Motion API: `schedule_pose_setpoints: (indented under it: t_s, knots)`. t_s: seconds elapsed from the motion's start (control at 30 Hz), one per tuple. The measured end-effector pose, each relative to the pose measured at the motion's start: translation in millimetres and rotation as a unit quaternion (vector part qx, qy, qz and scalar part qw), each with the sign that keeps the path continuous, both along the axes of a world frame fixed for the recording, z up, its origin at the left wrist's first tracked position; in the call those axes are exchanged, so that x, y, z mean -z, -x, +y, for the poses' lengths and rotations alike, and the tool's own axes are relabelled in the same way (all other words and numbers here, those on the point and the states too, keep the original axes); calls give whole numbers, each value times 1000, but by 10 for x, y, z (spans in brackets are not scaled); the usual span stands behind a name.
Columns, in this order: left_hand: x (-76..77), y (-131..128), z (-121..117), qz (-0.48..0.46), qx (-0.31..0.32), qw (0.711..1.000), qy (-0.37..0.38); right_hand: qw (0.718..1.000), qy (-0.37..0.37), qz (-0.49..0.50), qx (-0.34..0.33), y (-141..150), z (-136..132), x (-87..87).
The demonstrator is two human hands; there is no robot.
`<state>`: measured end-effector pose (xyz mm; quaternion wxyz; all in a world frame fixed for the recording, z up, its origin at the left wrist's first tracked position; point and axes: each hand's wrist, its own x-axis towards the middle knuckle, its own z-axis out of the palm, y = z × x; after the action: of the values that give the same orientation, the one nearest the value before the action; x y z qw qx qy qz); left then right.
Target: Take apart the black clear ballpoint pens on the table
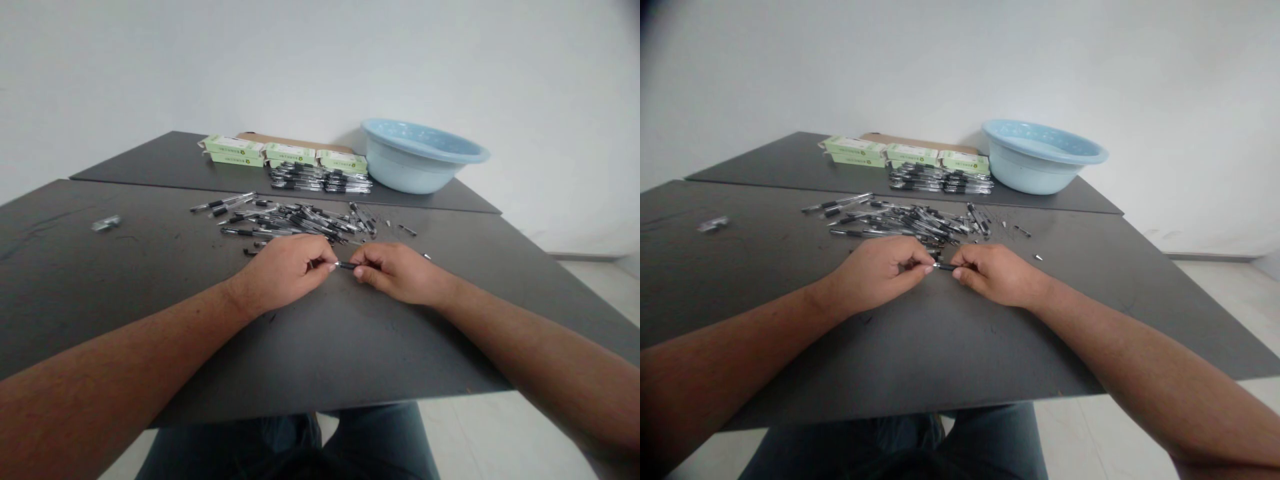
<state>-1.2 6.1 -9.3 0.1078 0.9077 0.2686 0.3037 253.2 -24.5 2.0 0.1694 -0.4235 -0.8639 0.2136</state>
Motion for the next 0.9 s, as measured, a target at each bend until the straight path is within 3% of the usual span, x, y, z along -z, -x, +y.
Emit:
schedule_pose_setpoints:
  t_s: [0.1,0.23,0.57,0.73,0.8,0.9]
  knots:
    - [5,0,5,-3,5,1000,-1,1000,22,6,-21,5,-9,-4]
    - [6,-3,11,-6,6,1000,-2,1000,11,19,8,13,-15,-5]
    - [2,5,9,-9,2,1000,-5,1000,22,7,0,30,-34,-19]
    - [30,1,5,-22,6,999,32,998,55,15,-28,38,-41,0]
    - [56,-2,2,-52,-1,995,88,1000,28,11,-4,-18,-6,-12]
    - [85,-5,0,-91,-4,986,142,992,-53,-17,115,-186,133,-67]
